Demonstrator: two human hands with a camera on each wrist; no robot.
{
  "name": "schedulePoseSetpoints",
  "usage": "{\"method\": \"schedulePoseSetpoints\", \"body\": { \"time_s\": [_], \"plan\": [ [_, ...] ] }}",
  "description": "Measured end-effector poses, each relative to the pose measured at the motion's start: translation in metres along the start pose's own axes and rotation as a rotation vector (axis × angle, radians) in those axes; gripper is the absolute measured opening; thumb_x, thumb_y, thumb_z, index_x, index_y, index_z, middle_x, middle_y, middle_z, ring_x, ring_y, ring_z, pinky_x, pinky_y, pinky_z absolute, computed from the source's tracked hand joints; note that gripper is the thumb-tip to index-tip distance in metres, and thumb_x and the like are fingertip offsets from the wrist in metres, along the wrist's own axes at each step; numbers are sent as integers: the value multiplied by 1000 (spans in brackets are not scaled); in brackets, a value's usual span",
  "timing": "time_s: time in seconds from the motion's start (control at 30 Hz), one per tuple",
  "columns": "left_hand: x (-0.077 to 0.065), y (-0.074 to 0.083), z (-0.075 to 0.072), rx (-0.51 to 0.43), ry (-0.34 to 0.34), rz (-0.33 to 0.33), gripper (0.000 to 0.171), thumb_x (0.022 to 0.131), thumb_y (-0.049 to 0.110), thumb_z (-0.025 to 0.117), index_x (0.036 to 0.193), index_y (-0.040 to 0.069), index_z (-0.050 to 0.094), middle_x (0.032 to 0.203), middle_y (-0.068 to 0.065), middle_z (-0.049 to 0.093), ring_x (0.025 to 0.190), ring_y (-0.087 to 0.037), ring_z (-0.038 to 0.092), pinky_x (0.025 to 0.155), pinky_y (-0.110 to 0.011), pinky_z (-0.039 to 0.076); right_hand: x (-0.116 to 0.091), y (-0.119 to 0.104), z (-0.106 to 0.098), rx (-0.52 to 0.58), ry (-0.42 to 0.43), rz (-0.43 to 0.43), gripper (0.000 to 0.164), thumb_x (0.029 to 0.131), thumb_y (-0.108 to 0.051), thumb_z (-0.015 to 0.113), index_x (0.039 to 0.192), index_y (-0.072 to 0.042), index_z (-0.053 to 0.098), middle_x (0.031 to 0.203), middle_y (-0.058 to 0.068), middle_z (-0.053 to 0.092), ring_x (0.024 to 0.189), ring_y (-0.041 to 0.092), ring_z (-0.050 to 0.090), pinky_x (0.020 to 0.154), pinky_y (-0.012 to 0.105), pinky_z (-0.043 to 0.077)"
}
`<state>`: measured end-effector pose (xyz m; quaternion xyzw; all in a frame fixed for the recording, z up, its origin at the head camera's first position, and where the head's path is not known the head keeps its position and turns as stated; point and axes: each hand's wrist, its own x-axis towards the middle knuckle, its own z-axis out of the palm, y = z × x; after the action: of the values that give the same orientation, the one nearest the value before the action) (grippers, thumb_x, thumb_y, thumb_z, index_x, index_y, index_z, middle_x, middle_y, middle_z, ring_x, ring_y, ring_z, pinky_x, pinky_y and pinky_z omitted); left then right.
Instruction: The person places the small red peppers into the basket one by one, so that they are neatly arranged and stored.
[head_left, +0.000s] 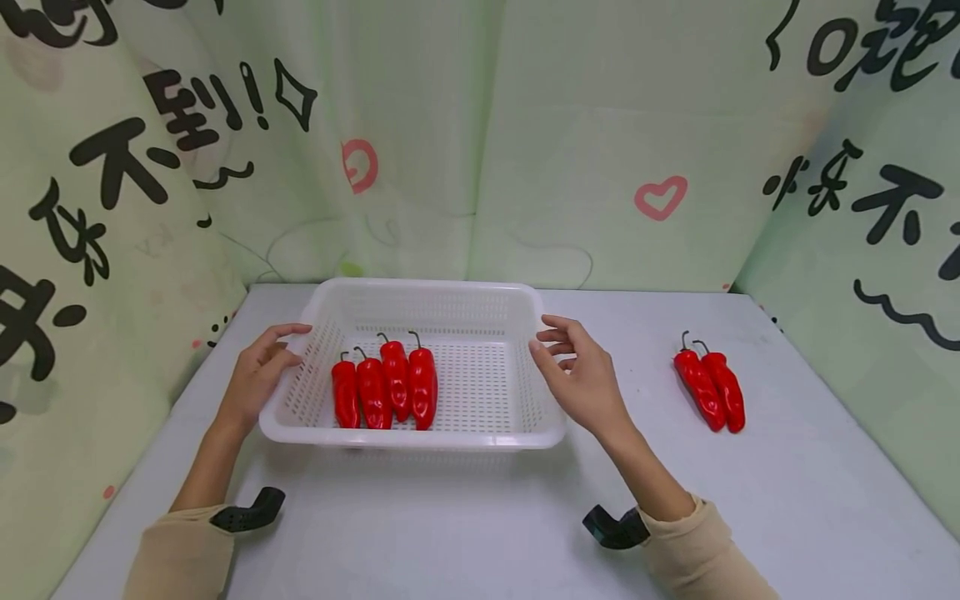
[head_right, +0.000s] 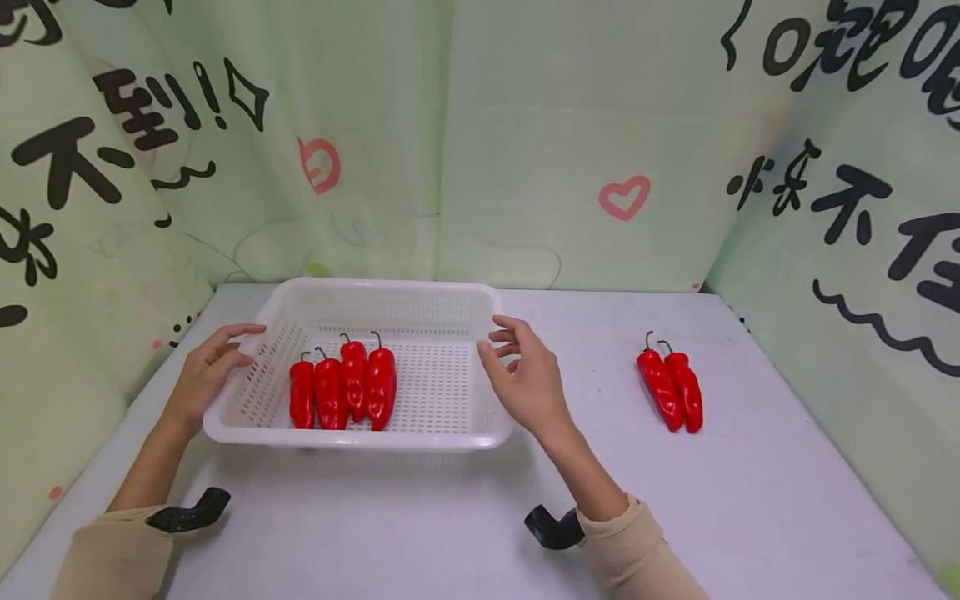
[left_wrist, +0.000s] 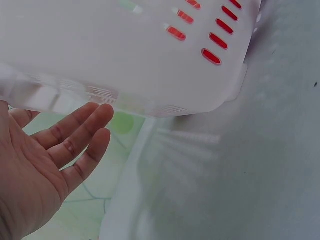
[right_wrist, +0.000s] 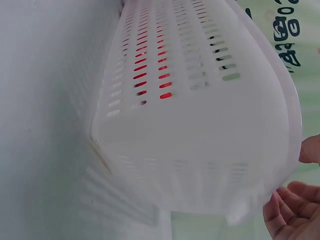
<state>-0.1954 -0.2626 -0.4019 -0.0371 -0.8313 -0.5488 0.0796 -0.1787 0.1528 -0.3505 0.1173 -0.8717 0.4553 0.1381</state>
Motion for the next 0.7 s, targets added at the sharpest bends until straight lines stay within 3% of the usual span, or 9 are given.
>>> {"method": "schedulePoseSetpoints", "body": {
  "time_s": [0.7],
  "plan": [
    [0,-2,0,-9,0,5,43,103,18,46,144,10,53,131,-26,62,87,-5,66,72,-26,60,-19,57,-31,-183,47,49,45,101,-23,63,138,0,55,122,19,70,104,32,67,81,20,52]
  ]
}}
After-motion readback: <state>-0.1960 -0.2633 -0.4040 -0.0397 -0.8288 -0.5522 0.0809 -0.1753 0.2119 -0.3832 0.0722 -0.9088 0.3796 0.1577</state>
